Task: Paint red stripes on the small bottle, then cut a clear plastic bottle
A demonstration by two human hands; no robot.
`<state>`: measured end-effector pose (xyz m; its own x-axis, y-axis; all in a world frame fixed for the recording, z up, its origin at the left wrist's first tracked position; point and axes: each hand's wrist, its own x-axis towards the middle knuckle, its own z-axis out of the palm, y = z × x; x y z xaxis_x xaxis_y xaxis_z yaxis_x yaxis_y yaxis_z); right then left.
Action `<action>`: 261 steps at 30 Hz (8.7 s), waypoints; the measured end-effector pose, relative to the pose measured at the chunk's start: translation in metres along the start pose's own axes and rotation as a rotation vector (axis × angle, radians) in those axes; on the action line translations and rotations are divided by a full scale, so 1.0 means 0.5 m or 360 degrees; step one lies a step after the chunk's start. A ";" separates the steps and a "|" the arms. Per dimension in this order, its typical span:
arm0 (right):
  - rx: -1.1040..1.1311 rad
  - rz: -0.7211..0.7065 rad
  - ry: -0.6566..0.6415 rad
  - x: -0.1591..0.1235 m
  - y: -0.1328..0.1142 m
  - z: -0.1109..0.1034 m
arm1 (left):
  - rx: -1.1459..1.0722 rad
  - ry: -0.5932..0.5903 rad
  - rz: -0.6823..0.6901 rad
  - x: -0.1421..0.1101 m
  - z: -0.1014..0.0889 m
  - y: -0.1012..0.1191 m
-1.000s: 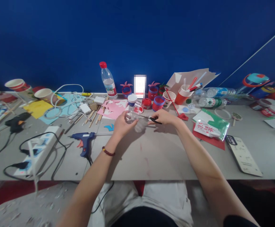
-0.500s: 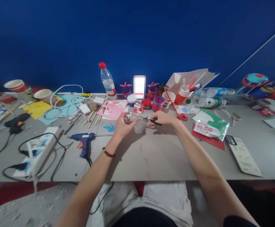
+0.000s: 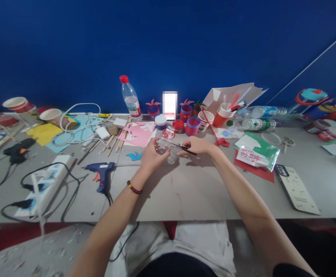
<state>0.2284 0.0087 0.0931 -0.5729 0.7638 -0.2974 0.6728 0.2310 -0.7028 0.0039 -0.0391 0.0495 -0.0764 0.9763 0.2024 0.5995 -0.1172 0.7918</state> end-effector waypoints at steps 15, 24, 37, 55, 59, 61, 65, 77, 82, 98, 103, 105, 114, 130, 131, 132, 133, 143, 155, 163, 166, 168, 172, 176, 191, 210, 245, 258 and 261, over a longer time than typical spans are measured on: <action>-0.0022 -0.0065 0.0073 0.004 -0.004 0.002 | 0.0126 0.0189 0.0081 -0.003 0.002 -0.004; -0.0062 -0.0158 0.0138 0.014 0.008 0.004 | 0.0047 0.0287 0.0149 0.001 0.004 -0.013; -0.0058 -0.0140 0.0141 0.003 0.012 -0.006 | -0.0127 0.0162 0.0277 0.035 -0.020 -0.047; -0.0069 -0.0107 0.0066 -0.001 -0.003 0.002 | -0.0185 -0.0065 0.0075 0.014 -0.022 -0.006; -0.0094 -0.0121 0.0074 -0.003 -0.011 0.004 | -0.0148 -0.0052 0.0057 0.009 -0.014 -0.003; -0.0093 -0.0111 0.0075 -0.004 -0.013 0.003 | -0.0121 -0.0051 0.0057 0.007 -0.013 -0.002; -0.0081 -0.0102 0.0063 -0.005 -0.012 0.000 | -0.0061 -0.0024 0.0074 0.007 -0.015 0.001; -0.0108 -0.0118 0.0089 -0.002 -0.012 0.002 | 0.0161 0.0041 0.0047 0.006 -0.018 0.009; -0.0115 -0.0098 0.0110 -0.001 -0.011 0.003 | 0.0175 0.0030 0.0014 0.007 -0.018 0.009; -0.0179 -0.0139 0.0139 0.007 -0.004 0.002 | 0.0351 0.0158 0.0019 0.011 -0.023 -0.001; -0.0185 -0.0154 0.0177 0.006 0.003 -0.002 | 0.0252 0.0139 0.0157 0.017 -0.030 -0.015; -0.0173 -0.0155 0.0167 0.004 0.004 -0.004 | 0.0208 0.0106 0.0193 0.022 -0.036 -0.021; -0.0193 -0.0129 0.0108 -0.009 0.004 -0.023 | 0.0050 -0.0021 0.0377 0.040 -0.062 -0.029; -0.0085 -0.0125 0.0071 -0.007 -0.004 -0.005 | -0.0176 -0.0245 0.0172 0.021 -0.045 -0.004; -0.0072 -0.0122 0.0074 -0.007 -0.005 -0.004 | -0.0156 -0.0244 0.0166 0.020 -0.042 -0.004; -0.0055 -0.0115 0.0078 -0.007 -0.006 -0.003 | -0.0139 -0.0234 0.0158 0.019 -0.039 -0.005; -0.0034 -0.0106 0.0081 -0.007 -0.006 -0.002 | -0.0124 -0.0216 0.0150 0.018 -0.037 -0.005; -0.0073 -0.0132 0.0106 0.001 0.004 -0.003 | -0.0009 -0.0051 0.0106 0.013 -0.018 -0.012; -0.0141 -0.0108 0.0135 0.007 0.004 0.000 | 0.0144 0.0081 0.0068 0.013 -0.012 -0.012; -0.0182 -0.0092 0.0157 0.006 0.008 -0.002 | 0.0358 0.0267 0.0208 0.017 -0.017 -0.018; -0.0142 -0.0085 0.0168 0.006 0.010 -0.001 | 0.0344 0.0287 0.0289 0.017 -0.019 -0.019; -0.0101 -0.0074 0.0193 0.005 0.010 0.000 | 0.0342 0.0293 0.0303 0.016 -0.019 -0.019; -0.0049 -0.0093 0.0196 0.003 0.007 0.001 | 0.0387 0.0323 0.0283 0.014 -0.018 -0.015; -0.0076 -0.0122 0.0156 0.002 0.000 0.004 | 0.0432 0.0283 0.0320 0.009 -0.014 -0.010; -0.0147 -0.0104 0.0202 0.008 0.004 0.005 | 0.0541 0.0329 0.0313 0.005 -0.005 -0.017; -0.0089 -0.0086 0.0209 0.003 0.002 -0.002 | 0.0335 0.0401 0.0381 0.016 -0.012 -0.027; -0.0134 -0.0040 0.0145 -0.001 0.001 -0.001 | 0.0203 0.0001 -0.0005 0.001 -0.016 0.009; -0.0177 -0.0137 0.0158 0.004 0.003 -0.002 | 0.0359 0.0273 0.0210 0.007 -0.017 -0.003; -0.0153 -0.0104 0.0158 0.005 0.005 0.001 | 0.0386 0.0285 0.0244 0.007 -0.017 -0.005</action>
<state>0.2283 0.0110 0.0903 -0.5712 0.7999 -0.1844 0.6801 0.3353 -0.6519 -0.0048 -0.0368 0.0532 -0.0964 0.9008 0.4233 0.7854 -0.1924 0.5883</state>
